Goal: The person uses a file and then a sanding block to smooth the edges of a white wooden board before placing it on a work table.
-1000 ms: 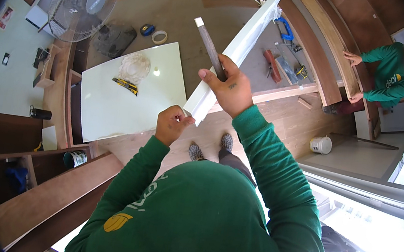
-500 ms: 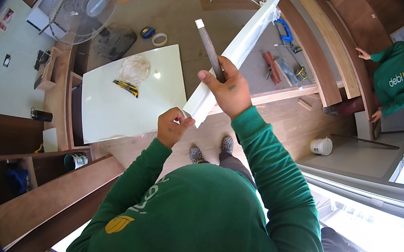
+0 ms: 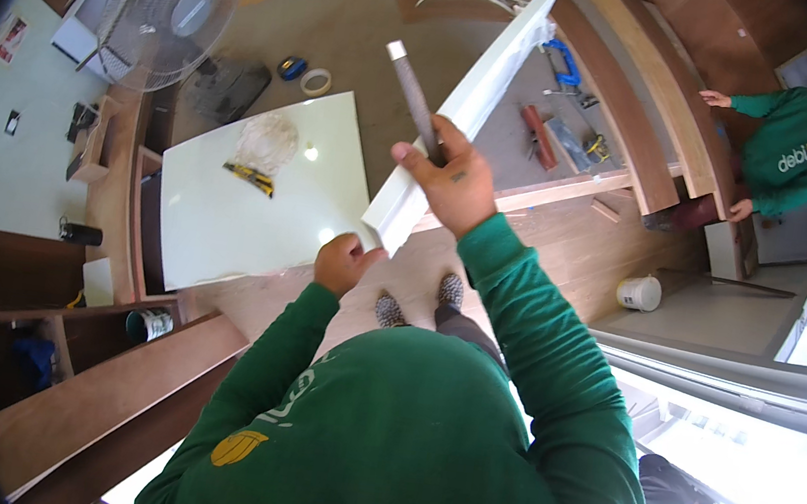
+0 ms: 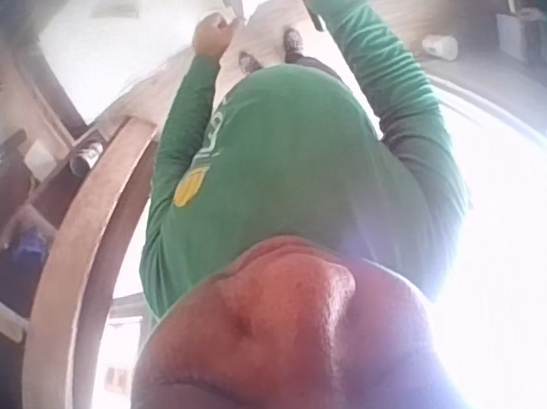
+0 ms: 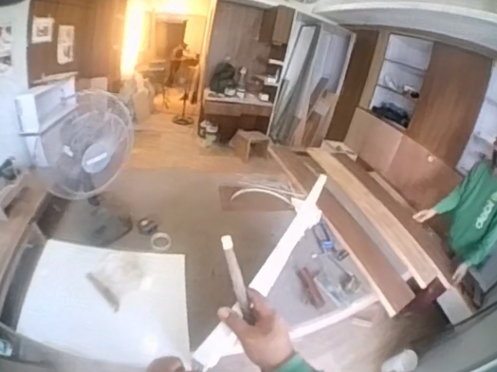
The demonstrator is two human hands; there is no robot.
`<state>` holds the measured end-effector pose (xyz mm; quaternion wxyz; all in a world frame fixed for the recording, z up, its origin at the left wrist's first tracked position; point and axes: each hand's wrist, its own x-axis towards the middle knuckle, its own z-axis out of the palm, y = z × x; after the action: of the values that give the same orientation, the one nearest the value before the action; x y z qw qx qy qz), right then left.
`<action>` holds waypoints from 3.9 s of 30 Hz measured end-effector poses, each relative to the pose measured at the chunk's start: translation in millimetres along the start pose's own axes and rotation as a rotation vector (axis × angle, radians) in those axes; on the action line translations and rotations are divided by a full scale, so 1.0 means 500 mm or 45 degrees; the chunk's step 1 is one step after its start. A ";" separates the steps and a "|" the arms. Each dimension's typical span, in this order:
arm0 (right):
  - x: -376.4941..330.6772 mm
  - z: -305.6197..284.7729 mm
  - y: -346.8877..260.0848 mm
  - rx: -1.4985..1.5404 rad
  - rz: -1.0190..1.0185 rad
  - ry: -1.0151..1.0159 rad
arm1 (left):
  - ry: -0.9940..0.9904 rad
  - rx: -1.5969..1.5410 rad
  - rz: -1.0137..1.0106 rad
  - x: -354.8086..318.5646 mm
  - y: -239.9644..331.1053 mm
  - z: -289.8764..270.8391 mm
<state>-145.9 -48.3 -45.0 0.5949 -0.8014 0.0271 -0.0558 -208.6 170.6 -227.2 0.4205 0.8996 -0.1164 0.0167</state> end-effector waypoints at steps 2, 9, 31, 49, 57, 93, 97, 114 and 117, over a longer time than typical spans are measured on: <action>-0.003 -0.002 -0.011 -0.110 0.081 0.013 | -0.247 0.240 -0.118 -0.031 -0.083 0.034; -0.009 -0.010 -0.061 -0.076 0.164 -0.113 | -1.253 0.584 -0.752 -0.386 -0.432 0.074; -0.009 0.006 -0.037 -0.071 0.048 -0.028 | 0.052 -0.525 0.109 0.017 0.105 -0.098; -0.006 0.017 -0.031 0.037 0.062 -0.015 | 0.358 -0.533 0.420 0.058 0.212 -0.152; -0.006 0.017 -0.040 0.002 0.091 -0.020 | 0.246 -0.612 0.320 0.047 0.252 -0.159; 0.007 0.032 -0.032 0.013 0.002 0.010 | 0.410 -0.050 0.766 0.096 0.255 -0.180; 0.006 0.035 -0.028 0.069 0.006 0.007 | 0.375 0.032 0.870 0.090 0.247 -0.190; 0.005 0.030 -0.030 0.204 0.064 -0.070 | 0.302 -0.417 0.275 0.045 0.127 -0.121; 0.009 0.032 -0.026 0.201 0.061 -0.066 | 0.320 -0.297 0.329 0.059 0.102 -0.092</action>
<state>-140.0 -29.8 -36.8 0.6578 -0.7524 0.0265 -0.0228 -188.0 168.2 -155.4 0.5272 0.8134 -0.1786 0.1688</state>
